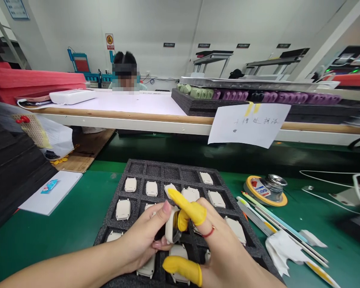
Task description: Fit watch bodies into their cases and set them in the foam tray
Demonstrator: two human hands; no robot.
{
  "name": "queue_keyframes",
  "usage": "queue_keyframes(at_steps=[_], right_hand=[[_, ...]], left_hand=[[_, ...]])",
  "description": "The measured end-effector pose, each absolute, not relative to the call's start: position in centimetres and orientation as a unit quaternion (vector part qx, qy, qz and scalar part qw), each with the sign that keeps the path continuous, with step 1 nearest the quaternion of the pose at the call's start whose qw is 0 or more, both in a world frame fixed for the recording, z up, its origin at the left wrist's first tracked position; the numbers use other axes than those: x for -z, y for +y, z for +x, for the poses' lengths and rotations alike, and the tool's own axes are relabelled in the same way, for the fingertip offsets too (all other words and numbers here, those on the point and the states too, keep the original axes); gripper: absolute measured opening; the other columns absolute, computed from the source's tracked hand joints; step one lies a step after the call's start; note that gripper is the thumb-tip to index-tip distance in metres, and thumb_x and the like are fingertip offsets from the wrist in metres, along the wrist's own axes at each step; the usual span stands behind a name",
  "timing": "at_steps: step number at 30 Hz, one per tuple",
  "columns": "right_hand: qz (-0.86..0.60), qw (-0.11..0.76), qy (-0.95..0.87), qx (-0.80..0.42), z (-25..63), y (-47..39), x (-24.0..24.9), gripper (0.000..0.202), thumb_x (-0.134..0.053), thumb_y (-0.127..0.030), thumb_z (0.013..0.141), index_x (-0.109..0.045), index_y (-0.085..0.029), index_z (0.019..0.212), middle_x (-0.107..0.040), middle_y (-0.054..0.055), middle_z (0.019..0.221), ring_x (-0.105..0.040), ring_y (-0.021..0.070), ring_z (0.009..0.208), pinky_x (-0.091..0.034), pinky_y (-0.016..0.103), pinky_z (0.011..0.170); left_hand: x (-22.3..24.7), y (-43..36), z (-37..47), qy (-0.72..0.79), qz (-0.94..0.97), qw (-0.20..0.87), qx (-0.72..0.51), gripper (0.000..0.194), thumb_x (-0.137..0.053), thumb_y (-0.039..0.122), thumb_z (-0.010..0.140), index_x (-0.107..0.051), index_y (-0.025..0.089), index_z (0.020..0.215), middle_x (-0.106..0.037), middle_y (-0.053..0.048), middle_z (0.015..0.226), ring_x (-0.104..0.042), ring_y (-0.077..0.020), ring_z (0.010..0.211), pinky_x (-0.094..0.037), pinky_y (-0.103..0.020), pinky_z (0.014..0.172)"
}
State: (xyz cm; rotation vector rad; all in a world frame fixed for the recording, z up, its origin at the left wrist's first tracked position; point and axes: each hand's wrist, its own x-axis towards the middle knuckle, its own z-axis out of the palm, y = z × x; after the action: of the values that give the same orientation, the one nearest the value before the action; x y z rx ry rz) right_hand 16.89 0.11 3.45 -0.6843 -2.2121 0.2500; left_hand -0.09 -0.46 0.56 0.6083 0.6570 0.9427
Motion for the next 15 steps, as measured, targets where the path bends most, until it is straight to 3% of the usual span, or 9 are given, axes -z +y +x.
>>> queue_keyframes(at_steps=[5, 11, 15], right_hand=[[-0.269, 0.417, -0.855, -0.153, 17.0, 0.5, -3.0, 0.045, -0.075, -0.024, 0.083, -0.053, -0.027, 0.123, -0.064, 0.001, 0.091, -0.057, 0.0179, 0.078, -0.053, 0.031, 0.073], [-0.275, 0.383, -0.868, -0.152, 17.3, 0.9, -3.0, 0.050, -0.076, -0.024, 0.083, -0.051, -0.026, 0.126, -0.066, 0.002, 0.099, -0.059, 0.0210, 0.090, -0.048, 0.039, 0.091], [-0.280, 0.398, -0.866, -0.119, 18.0, 1.9, -3.3, 0.044, -0.072, -0.026, 0.081, -0.055, -0.024, 0.121, -0.068, 0.004, 0.102, -0.061, 0.0224, 0.090, -0.049, 0.039, 0.085]], left_hand=[[-1.0, -0.6, -0.4, 0.289, 0.279, 0.818, -0.412, 0.049, -0.071, 0.063, 0.080, -0.060, 0.016, 0.075, -0.040, 0.008, 0.047, -0.023, -0.0028, 0.043, -0.014, -0.017, 0.044], [-1.5, -0.4, -0.7, 0.336, 0.237, 0.825, -0.388, 0.058, -0.080, 0.066, 0.067, -0.064, 0.014, 0.087, -0.062, 0.001, 0.071, -0.032, 0.0008, 0.040, -0.012, -0.015, 0.040], [-1.4, -0.3, -0.4, 0.372, 0.248, 0.802, -0.397, 0.061, -0.080, 0.068, 0.065, -0.059, 0.016, 0.089, -0.055, 0.005, 0.063, -0.035, -0.0012, 0.043, -0.012, -0.015, 0.039]])
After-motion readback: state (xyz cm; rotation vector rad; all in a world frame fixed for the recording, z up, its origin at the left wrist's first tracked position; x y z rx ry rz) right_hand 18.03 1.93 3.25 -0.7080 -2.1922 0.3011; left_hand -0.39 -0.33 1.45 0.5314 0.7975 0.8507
